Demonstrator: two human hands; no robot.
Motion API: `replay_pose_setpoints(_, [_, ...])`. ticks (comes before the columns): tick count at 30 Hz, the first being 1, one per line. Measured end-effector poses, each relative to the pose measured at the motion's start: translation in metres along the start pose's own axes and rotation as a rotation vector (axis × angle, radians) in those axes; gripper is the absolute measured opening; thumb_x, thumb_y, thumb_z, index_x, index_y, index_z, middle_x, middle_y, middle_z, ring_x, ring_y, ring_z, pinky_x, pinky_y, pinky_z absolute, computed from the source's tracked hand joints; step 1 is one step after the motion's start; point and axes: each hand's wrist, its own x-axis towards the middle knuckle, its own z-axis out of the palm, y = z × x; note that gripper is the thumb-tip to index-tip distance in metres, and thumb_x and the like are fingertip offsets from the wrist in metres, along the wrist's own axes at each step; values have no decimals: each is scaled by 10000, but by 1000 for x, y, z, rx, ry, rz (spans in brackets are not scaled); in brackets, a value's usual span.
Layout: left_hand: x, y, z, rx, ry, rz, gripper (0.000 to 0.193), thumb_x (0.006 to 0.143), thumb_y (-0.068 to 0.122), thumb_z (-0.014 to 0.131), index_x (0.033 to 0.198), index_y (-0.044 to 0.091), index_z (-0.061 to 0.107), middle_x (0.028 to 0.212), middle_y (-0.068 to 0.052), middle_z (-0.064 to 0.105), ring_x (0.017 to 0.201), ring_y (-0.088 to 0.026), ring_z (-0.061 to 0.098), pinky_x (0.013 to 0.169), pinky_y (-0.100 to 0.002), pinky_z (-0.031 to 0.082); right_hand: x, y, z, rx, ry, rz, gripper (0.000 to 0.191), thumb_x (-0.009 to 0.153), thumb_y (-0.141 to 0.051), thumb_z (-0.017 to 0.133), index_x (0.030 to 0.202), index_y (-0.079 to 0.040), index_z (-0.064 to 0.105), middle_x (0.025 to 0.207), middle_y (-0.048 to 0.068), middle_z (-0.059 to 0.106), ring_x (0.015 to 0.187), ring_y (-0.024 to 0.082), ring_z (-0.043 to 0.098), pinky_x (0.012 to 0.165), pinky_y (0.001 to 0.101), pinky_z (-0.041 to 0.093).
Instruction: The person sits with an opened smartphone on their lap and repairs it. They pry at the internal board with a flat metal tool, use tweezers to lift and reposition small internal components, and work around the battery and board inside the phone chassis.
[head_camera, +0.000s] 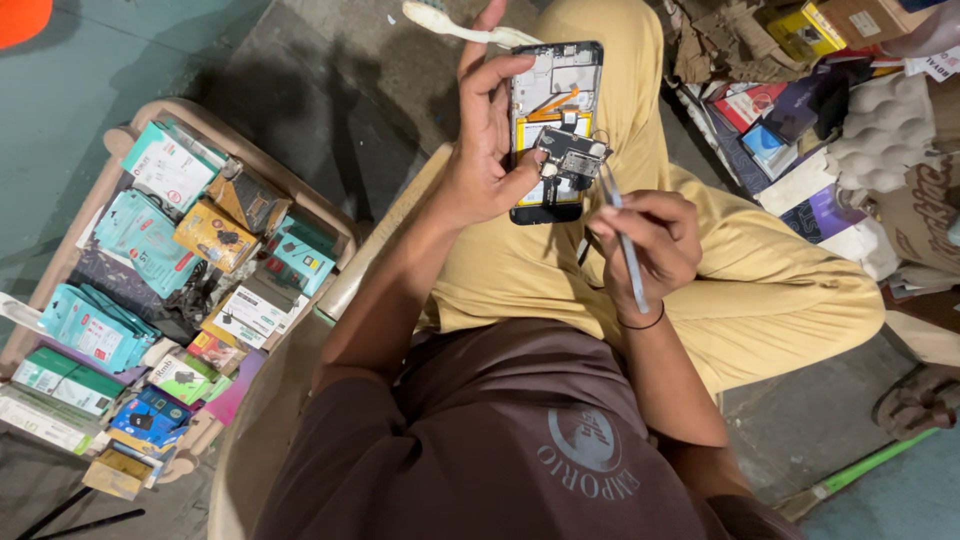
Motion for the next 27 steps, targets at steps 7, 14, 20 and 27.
replay_pose_setpoints(7, [0,0,0,10,2,-2,812,909,-196,588,1582,160,308,1710,37,-17,1439,-127,392,1182,-300,409,-2,-2,5,116,-1,33,267,890,37,867,969,-5,615,1104,165,679,967,258,737,858,341,644])
replay_pose_setpoints(14, [-2,-1,-1,16,5,-3,827,870,-215,576,1563,145,305,1708,36,-9,1446,-128,373,1190,-301,390,-21,7,6,94,106,56,347,819,48,898,973,16,587,1010,156,686,944,240,743,812,335,645])
replay_pose_setpoints(20, [-4,-1,0,-22,10,-25,797,872,-219,565,1534,141,307,1709,37,-7,1444,-132,385,1188,-304,409,-26,12,6,150,160,105,316,870,90,856,993,18,574,1042,193,685,945,249,748,832,353,659])
replay_pose_setpoints(27, [-3,-1,0,-16,9,-11,814,868,-213,574,1548,146,309,1708,39,-2,1440,-130,387,1188,-305,405,-13,-3,6,18,29,15,307,857,118,861,958,25,587,1044,207,684,922,265,760,838,348,668])
